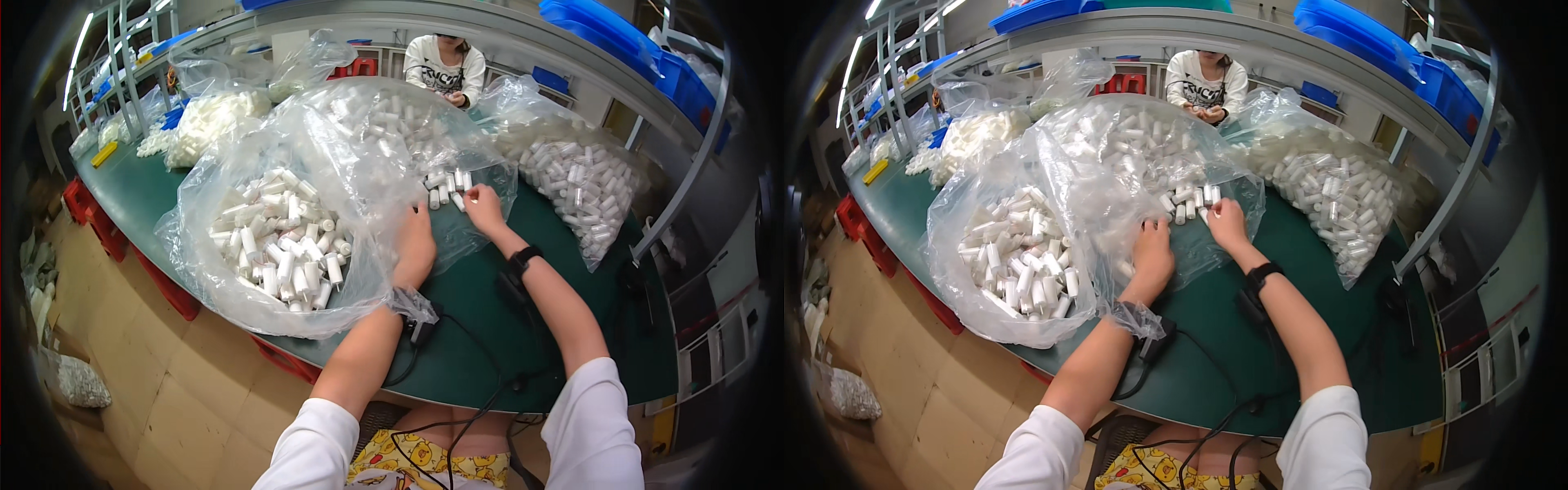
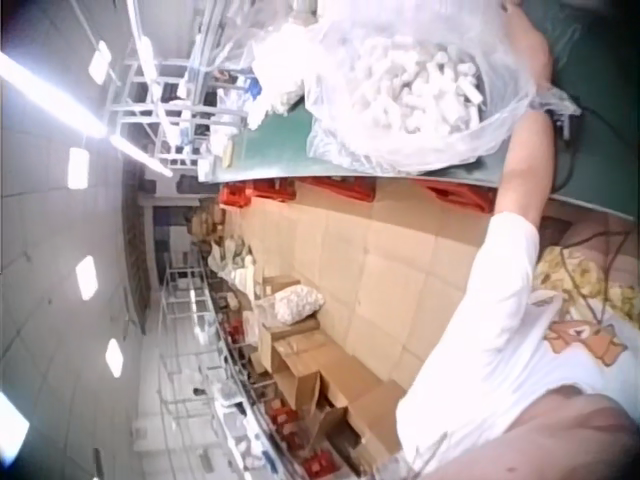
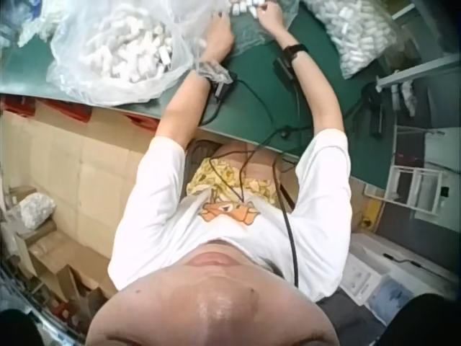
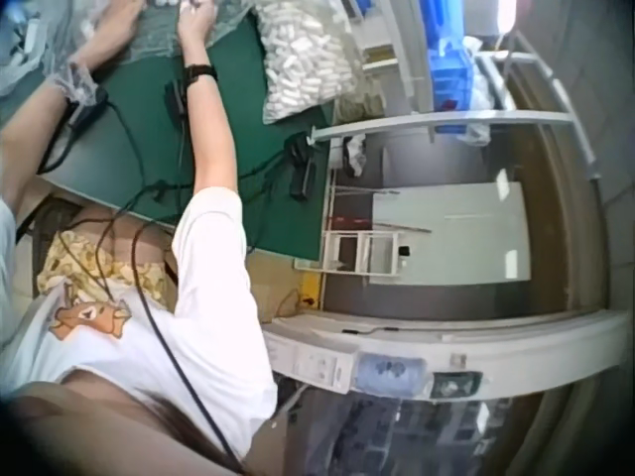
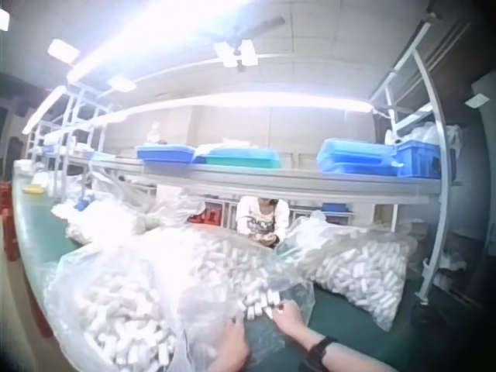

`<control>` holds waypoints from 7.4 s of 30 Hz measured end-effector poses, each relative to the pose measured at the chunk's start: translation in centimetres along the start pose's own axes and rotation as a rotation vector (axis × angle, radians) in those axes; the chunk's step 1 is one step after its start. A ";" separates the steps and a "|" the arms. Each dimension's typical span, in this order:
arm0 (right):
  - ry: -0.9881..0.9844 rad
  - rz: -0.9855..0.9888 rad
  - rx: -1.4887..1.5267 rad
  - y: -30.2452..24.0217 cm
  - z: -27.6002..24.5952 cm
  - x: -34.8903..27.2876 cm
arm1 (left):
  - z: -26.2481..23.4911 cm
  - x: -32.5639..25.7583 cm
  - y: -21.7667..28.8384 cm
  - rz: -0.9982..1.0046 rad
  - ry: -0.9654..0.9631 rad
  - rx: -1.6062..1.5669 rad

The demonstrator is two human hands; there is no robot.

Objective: The person repeatedly picks up small white cylindrical objects from plastic bags on a green table and joins two pieces together by hand. The person places the assembled items back into the bags. Another person is visible working in the background.

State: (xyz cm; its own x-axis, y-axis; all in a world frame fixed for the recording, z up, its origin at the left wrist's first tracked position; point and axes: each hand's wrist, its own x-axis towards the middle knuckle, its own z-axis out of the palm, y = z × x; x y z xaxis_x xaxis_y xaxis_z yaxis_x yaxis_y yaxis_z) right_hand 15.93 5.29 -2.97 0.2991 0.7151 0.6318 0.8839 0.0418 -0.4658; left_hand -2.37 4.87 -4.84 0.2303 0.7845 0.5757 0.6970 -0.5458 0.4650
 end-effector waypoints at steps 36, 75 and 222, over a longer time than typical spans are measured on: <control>-0.700 0.683 1.642 -0.6 -13.5 -11.7 | -3.8 -1.8 8.1 -0.444 -0.995 -1.459; -0.512 0.557 1.462 -1.1 -14.7 -12.2 | -3.0 -2.3 8.0 -0.445 -0.896 -1.317; -0.368 0.023 0.259 -2.8 0.0 -0.1 | -1.2 -1.4 0.9 0.039 0.046 0.175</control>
State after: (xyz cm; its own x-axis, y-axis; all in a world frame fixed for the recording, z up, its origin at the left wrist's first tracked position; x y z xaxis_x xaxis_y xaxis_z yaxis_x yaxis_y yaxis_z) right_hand 13.40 5.14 -1.74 0.1285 0.9166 0.3786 0.7455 0.1625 -0.6464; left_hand -2.84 2.90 -4.46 0.2309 0.7473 0.6232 0.7964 -0.5130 0.3202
